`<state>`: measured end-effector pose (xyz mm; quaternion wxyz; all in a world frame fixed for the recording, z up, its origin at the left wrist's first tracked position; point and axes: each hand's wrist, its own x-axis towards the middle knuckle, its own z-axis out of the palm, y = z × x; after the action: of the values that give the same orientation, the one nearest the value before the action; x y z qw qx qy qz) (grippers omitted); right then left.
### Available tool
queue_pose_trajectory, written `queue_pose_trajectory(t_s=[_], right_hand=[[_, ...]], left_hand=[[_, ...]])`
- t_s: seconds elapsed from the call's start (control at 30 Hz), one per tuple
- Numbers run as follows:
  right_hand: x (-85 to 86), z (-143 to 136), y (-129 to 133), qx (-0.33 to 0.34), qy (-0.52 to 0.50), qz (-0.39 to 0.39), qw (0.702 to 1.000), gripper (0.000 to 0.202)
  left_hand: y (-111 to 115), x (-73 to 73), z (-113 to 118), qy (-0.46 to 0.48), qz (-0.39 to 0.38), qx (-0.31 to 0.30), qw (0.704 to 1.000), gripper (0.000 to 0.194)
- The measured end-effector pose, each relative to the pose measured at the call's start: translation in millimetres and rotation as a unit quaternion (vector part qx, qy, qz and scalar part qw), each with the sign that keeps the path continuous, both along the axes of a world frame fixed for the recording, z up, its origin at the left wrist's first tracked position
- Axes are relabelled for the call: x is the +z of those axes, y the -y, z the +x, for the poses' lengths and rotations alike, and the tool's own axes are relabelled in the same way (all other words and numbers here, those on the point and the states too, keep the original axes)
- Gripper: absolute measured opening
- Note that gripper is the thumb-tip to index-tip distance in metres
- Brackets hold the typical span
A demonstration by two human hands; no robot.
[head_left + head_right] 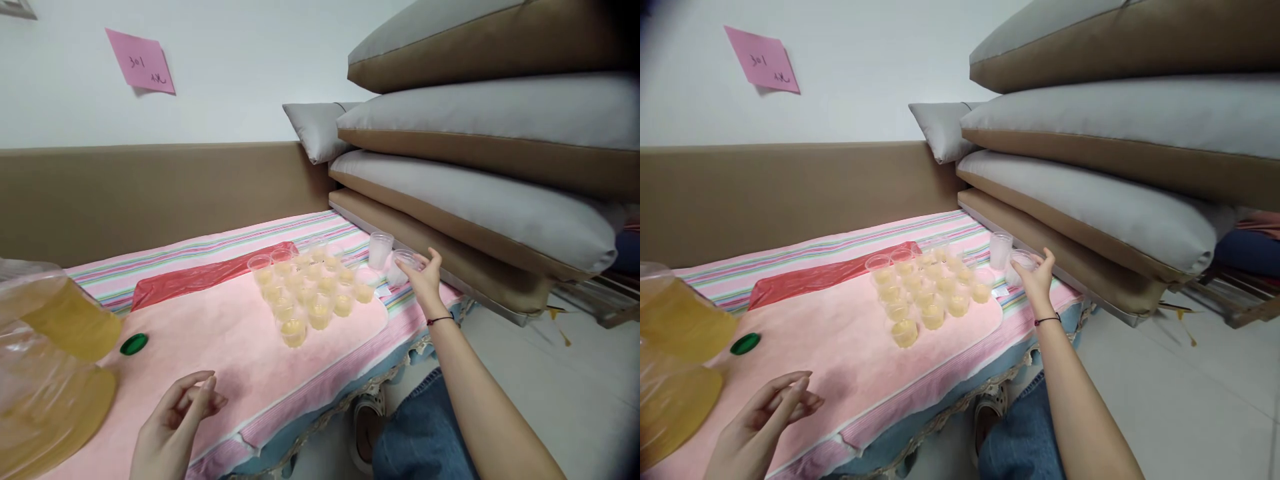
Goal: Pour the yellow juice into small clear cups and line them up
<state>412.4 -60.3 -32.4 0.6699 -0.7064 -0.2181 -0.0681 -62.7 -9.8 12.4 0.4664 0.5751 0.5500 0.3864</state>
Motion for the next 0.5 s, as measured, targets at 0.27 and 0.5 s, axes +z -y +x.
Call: queue_pose_trajectory(t_s=[0.27, 0.5], right_hand=[[-3.1, -1.8, 6.6, 0.02, -0.005, 0.009, 1.0, 0.099], [-8.0, -3.1, 5.3, 0.051, -0.003, 0.016, 0.999, 0.102]], left_hand=[[2.5, -0.3, -1.8, 0.005, -0.002, 0.01, 1.0, 0.065], [5.6, 2.9, -2.8, -0.007, 0.003, 0.001, 1.0, 0.062]])
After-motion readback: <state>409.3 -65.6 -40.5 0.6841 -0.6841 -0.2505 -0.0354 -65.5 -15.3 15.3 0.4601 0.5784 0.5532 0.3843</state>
